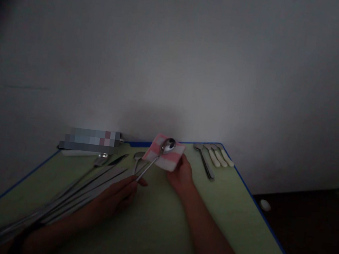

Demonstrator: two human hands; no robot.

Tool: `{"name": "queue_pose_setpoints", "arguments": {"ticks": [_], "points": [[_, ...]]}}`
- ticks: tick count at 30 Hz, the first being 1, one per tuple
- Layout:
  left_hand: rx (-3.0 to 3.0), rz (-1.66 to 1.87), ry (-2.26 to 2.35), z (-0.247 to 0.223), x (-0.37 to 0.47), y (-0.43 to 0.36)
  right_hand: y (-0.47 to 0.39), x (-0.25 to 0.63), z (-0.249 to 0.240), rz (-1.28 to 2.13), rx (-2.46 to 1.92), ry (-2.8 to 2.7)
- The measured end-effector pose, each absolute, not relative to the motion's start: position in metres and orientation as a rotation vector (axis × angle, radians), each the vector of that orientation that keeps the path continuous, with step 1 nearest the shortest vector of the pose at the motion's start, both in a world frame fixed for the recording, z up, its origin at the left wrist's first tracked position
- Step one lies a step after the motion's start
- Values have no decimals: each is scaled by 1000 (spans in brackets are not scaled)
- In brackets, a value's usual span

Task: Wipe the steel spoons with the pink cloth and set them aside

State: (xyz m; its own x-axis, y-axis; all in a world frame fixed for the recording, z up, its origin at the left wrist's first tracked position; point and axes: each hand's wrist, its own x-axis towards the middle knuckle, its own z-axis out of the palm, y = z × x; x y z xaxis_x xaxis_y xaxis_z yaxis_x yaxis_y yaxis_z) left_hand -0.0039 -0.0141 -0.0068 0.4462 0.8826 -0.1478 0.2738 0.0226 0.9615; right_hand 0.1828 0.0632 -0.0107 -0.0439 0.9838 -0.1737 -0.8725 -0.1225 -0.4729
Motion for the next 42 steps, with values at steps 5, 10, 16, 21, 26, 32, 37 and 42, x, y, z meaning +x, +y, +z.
{"name": "queue_pose_setpoints", "arguments": {"ticks": [5,10,16,21,26,32,37,42], "points": [[1626,634,1104,-4,-4,-16,60,182,-10,1682,-450,-347],[1758,569,1139,4,-2,-17,58,182,-7,1682,-391,-493],[2022,531,1247,4,3,-21,58,184,-12,1661,-423,-544],[2188,371,1269,-3,4,-24,61,186,-29,1558,-608,-619],[2226,358,1243,-1,3,-25,63,187,-33,1506,-669,-690],[2229,384,1230,-1,2,-28,58,185,-28,1593,-677,-710],[2191,437,1217,-1,2,-27,56,183,-28,1639,-697,-685],[2026,500,1199,2,3,-26,63,186,-30,1607,-590,-557]]}}
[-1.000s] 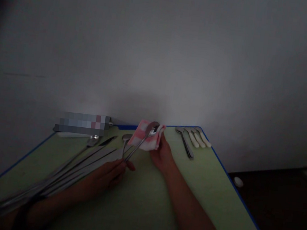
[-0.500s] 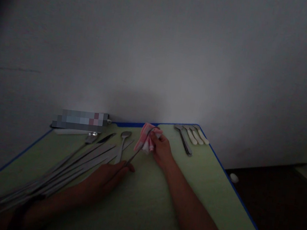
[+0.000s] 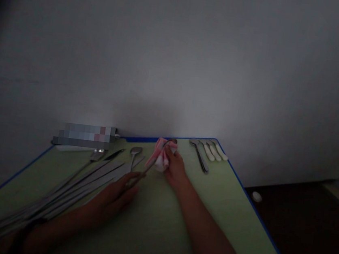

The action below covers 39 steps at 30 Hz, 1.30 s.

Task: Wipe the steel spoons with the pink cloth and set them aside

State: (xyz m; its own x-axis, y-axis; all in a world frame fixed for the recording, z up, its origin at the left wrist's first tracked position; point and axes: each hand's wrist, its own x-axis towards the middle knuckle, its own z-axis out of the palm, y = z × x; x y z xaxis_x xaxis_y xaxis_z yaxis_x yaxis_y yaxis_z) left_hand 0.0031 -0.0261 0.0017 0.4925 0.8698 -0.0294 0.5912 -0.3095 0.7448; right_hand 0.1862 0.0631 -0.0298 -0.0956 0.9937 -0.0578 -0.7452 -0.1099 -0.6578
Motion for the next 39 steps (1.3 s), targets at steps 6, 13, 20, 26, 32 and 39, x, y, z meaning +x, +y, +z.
{"name": "queue_pose_setpoints", "arguments": {"ticks": [6,13,20,26,32,39], "points": [[1987,569,1129,3,3,-26,75,188,-33,1569,-512,-421],[2104,563,1098,2,1,-29,74,189,-33,1649,-530,-475],[2469,498,905,-9,-1,-27,70,187,-32,1610,-676,-553],[2694,356,802,-7,0,-28,67,184,-32,1588,-721,-630],[2685,284,833,1,-1,-31,67,188,-30,1683,-657,-665],[2643,371,808,3,1,-31,65,186,-27,1683,-610,-664]]}}
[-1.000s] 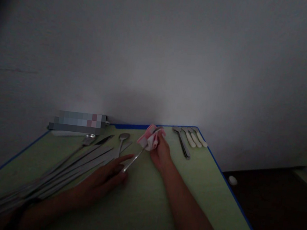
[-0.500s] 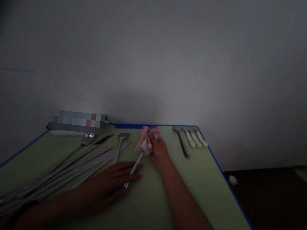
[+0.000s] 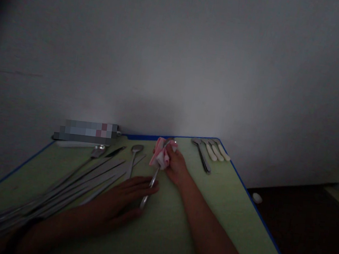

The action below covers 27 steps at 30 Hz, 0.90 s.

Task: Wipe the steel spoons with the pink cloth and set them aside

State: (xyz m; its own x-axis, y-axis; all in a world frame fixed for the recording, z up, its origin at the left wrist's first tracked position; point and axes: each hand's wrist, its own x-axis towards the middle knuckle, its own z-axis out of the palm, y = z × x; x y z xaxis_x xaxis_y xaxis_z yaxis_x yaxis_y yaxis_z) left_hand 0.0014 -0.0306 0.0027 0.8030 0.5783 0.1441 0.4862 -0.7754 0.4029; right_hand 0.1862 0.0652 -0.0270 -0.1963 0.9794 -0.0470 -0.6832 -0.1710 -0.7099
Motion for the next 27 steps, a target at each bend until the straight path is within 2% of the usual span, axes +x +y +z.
{"name": "queue_pose_setpoints", "arguments": {"ticks": [13,20,27], "points": [[2580,713,917,-12,-5,-26,68,189,-25,1718,-582,-566],[2772,370,877,-7,1,-30,68,189,-26,1773,-561,-592],[2753,477,921,-13,-2,-28,66,189,-22,1760,-564,-576]]}}
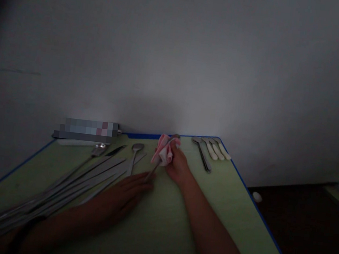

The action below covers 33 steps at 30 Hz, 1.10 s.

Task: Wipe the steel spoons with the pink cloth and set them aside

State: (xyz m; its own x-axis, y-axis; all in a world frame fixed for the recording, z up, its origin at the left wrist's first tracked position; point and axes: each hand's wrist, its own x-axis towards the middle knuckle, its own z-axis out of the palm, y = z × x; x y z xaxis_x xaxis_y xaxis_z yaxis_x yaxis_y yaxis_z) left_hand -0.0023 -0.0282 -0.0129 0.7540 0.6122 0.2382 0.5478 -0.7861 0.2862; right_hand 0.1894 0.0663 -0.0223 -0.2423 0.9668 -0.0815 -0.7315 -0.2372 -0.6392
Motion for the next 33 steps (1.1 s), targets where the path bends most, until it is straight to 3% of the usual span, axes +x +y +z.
{"name": "queue_pose_setpoints", "arguments": {"ticks": [4,10,15,19,24,33], "points": [[2737,614,995,-16,-5,-26,66,189,-19,1748,-525,-554],[2795,452,904,-19,-5,-24,64,188,-17,1769,-580,-550],[2761,560,994,-20,-5,-26,63,187,-14,1791,-498,-525],[2829,419,918,-19,-4,-28,64,187,-15,1778,-522,-518],[2831,568,1023,-17,-4,-28,66,187,-17,1770,-494,-514],[2812,444,955,-22,-3,-22,66,188,-20,1764,-558,-582]]}}
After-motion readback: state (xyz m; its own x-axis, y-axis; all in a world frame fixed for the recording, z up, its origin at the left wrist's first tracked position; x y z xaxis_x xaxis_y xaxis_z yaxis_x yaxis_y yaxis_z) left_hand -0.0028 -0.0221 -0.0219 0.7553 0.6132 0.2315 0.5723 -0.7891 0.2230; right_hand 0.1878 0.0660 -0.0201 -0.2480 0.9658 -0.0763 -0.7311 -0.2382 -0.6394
